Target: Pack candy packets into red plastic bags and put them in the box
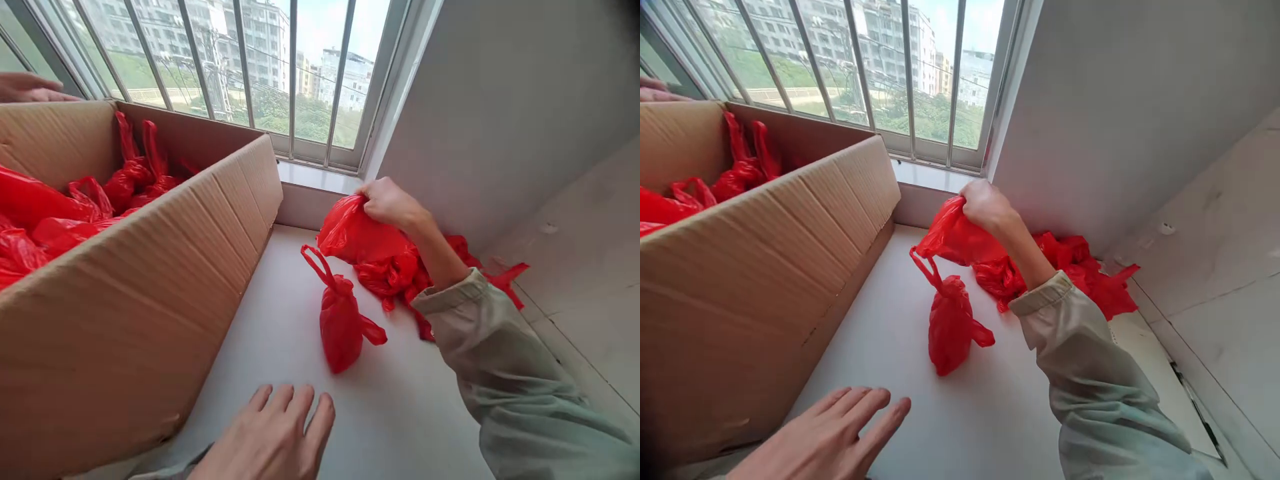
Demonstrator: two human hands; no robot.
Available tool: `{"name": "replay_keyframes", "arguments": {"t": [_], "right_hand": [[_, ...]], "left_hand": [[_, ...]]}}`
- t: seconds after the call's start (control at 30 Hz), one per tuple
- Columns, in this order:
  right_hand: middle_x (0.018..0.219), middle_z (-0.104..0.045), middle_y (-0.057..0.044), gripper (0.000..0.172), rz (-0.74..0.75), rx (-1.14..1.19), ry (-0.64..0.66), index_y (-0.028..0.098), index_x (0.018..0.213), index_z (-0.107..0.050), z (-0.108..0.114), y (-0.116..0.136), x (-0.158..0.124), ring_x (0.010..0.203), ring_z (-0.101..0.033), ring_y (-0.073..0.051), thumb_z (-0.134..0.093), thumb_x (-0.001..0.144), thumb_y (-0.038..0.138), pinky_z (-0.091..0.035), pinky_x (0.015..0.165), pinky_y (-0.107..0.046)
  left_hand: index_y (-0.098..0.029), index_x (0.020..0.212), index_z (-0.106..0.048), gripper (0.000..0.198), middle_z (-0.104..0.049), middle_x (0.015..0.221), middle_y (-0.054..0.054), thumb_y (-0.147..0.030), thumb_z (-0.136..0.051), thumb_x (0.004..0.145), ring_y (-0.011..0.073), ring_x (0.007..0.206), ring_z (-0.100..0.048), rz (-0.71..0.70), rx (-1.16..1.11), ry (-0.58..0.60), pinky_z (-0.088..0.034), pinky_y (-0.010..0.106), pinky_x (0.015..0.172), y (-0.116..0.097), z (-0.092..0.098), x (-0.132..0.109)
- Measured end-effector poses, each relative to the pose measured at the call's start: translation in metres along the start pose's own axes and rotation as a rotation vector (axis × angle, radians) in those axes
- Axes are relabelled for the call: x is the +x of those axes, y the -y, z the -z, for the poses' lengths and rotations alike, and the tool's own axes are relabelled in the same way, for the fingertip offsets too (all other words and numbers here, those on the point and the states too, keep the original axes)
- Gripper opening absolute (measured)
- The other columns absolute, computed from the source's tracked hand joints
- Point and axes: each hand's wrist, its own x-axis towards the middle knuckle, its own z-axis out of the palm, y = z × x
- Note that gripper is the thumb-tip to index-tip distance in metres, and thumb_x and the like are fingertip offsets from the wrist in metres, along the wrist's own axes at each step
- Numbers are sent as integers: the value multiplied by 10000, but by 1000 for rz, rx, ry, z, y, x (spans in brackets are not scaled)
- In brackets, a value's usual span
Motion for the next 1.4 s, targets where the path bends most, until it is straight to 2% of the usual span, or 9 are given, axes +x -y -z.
{"name": "replay_keyframes", "arguments": {"t": [0.1, 0.23, 0.3, 0.4, 0.5, 0.6, 0.73, 1.13, 1.4], "right_hand": [[843, -674, -62, 335, -10, 10, -11, 184, 854, -718, -19, -31, -1, 773, -607, -172, -474, 723, -6, -439, 678, -234], [746, -634, -37, 309, 10, 70, -35, 174, 826, -711, -23, -59, -9, 676, -538, -140, -453, 721, 40, -372, 579, -220], [726, -621, -27, 280, 23, 104, -55, 172, 821, -715, -22, -65, -15, 655, -508, -133, -461, 738, 89, -351, 559, -220], [735, -625, -15, 265, 40, 152, -86, 183, 870, -732, -23, -69, -25, 678, -509, -136, -495, 753, 156, -352, 579, -225], [753, -641, -13, 256, 37, 194, -101, 188, 911, -738, -30, -70, -35, 702, -527, -141, -550, 738, 203, -359, 592, -227], [732, -647, -16, 214, 8, 222, -104, 190, 861, -736, -39, -73, -46, 683, -532, -145, -581, 726, 249, -348, 576, -228], [661, -618, -5, 142, -52, 252, -141, 195, 724, -696, -51, -76, -60, 642, -520, -144, -609, 723, 308, -314, 556, -237], [611, -635, 23, 119, -159, 430, -324, 213, 726, -673, -96, -56, -83, 558, -532, -135, -630, 773, 314, -330, 539, -235], [763, -720, -19, 158, -193, 398, -314, 219, 854, -677, -123, -32, -71, 654, -615, -161, -569, 869, 334, -382, 618, -249]], "left_hand": [[-270, 1210, -634, 509, -715, 1034, 69, -68, -556, 751, 324, 876, -688, 114, -88, 19, -548, 442, 749, 2, -4, 3], [-404, 1534, -92, 755, -530, 1431, 33, -293, -548, 943, 262, 1240, -557, 85, -168, -508, -445, 392, 1017, 8, -17, 18], [-385, 1533, 66, 798, -441, 1497, 75, -282, -506, 987, 265, 1364, -435, 154, -165, -561, -414, 414, 1048, 2, -11, 36], [-294, 1541, -162, 747, -509, 1332, 141, -296, -606, 940, 303, 1163, -573, 393, -312, -318, -505, 404, 878, -13, 11, 73], [-268, 1522, -249, 705, -507, 1233, 132, -368, -617, 929, 273, 1014, -604, 452, -361, -317, -521, 371, 787, -22, 24, 104], [-217, 1459, -368, 602, -502, 1227, 144, -345, -620, 928, 267, 996, -589, 505, -375, -354, -513, 385, 789, -18, 19, 122], [-151, 1126, -582, 244, -586, 1061, 65, -285, -615, 925, 188, 856, -585, 515, -444, -387, -506, 358, 767, 2, 7, 128], [-199, 894, -581, 146, -604, 910, 46, -336, -534, 877, 217, 844, -580, 490, -699, -696, -472, 340, 748, 45, 16, 117], [-172, 950, -613, 117, -602, 956, 47, -260, -603, 873, 201, 863, -567, 502, -656, -690, -452, 348, 783, 62, 19, 141]]}}
